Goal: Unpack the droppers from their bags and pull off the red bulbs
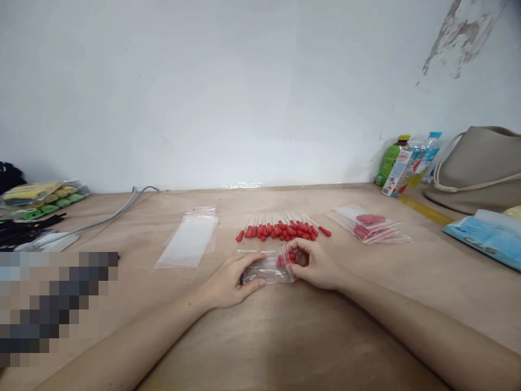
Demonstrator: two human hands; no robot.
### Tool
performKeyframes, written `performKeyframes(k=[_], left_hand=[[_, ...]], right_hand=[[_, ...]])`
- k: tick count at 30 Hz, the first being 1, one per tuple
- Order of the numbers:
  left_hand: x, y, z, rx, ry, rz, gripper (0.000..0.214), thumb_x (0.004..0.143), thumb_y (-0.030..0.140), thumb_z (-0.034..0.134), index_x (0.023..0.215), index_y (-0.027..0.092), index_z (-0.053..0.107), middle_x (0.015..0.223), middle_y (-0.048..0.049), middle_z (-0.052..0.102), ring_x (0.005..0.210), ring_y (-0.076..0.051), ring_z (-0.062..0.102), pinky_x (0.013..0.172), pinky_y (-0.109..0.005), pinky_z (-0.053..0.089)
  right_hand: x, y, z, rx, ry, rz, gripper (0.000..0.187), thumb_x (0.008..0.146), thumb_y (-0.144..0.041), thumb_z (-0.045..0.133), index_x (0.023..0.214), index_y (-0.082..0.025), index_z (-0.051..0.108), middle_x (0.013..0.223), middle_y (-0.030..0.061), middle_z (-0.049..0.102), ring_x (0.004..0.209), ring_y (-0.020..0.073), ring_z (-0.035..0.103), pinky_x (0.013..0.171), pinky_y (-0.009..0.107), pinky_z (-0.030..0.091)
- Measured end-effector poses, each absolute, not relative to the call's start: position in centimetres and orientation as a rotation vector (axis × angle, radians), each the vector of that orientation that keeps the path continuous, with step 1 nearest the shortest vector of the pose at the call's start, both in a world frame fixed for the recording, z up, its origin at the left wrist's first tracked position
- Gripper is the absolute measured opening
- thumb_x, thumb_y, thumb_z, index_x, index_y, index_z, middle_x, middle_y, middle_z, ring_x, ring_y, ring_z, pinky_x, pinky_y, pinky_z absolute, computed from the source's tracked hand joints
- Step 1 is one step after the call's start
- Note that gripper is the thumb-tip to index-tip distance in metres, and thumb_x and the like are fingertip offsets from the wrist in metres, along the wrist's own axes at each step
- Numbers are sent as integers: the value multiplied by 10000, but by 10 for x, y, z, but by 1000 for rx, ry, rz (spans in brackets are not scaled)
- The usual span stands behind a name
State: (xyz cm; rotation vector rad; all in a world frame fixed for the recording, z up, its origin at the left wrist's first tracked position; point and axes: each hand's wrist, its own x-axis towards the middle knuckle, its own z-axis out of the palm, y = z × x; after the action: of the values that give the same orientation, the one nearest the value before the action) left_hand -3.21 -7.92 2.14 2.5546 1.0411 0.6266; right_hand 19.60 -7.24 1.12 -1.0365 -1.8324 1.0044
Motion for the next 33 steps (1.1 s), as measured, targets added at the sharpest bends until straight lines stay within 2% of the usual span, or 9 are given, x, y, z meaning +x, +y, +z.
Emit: performKeyframes(k=[5,9,12,18,21,25,28,30,33], left_hand=[[-32,-79,23,2561,1024,610,483,809,370,514,1258,229,406,1213,-75,530,1072,-214,512,911,-371,414],[-34,-78,21,2597,1010,575,483,836,368,478,1288,234,375,1282,-77,472,1154,-217,456,964,-392,381],[-37,-81,20,2672,1053,471,473,870,368,415,1322,254,333,1367,-76,366,1250,-228,342,1022,-429,307],[-43,-89,22,2759,1079,336,474,862,409,425,1317,327,321,1442,-51,198,1307,-280,204,1035,-503,230],[-44,-90,25,2774,1071,312,477,844,439,445,1300,340,348,1449,-43,172,1313,-298,175,1034,-524,210],[-41,-84,30,2864,1011,390,407,839,440,448,1231,332,459,1418,-32,272,1309,-302,188,1040,-555,150],[-36,-75,30,2869,969,527,331,867,371,416,1153,271,550,1338,-52,405,1277,-244,286,1064,-478,186],[-35,-70,28,2816,962,584,332,886,320,382,1171,246,535,1291,-60,458,1257,-206,328,1056,-423,245],[-35,-66,22,2755,946,529,381,880,334,396,1246,249,455,1330,-64,418,1269,-208,311,1042,-420,276]], right_hand=[[202,-68,18,-1055,-1616,1210,234,598,-199,653,802,-156,548,758,10,610,661,108,561,608,242,466],[219,-62,22,-964,-1497,1446,277,594,-263,687,798,-174,522,650,-30,592,553,88,533,563,245,449],[241,-55,20,-939,-1489,1442,280,600,-271,694,806,-174,530,675,-19,605,538,81,524,549,243,445],[287,-37,16,-1008,-1422,1077,224,639,-322,641,801,-187,566,745,30,643,565,129,568,505,270,452],[295,-29,14,-1020,-1266,798,229,674,-361,612,823,-195,559,791,46,654,612,150,605,565,300,493],[291,-26,7,-1117,-1227,430,299,682,-377,631,902,-189,558,877,73,655,766,190,629,698,345,522],[287,-27,0,-1211,-1506,147,281,725,-346,603,955,-188,578,906,69,653,806,189,623,776,359,501],[287,-26,-4,-1229,-1688,-4,260,761,-325,565,984,-193,586,923,62,653,818,188,619,788,362,494],[287,-21,-9,-1206,-1825,-108,263,791,-302,523,1022,-195,587,979,68,646,887,202,606,811,376,485]])
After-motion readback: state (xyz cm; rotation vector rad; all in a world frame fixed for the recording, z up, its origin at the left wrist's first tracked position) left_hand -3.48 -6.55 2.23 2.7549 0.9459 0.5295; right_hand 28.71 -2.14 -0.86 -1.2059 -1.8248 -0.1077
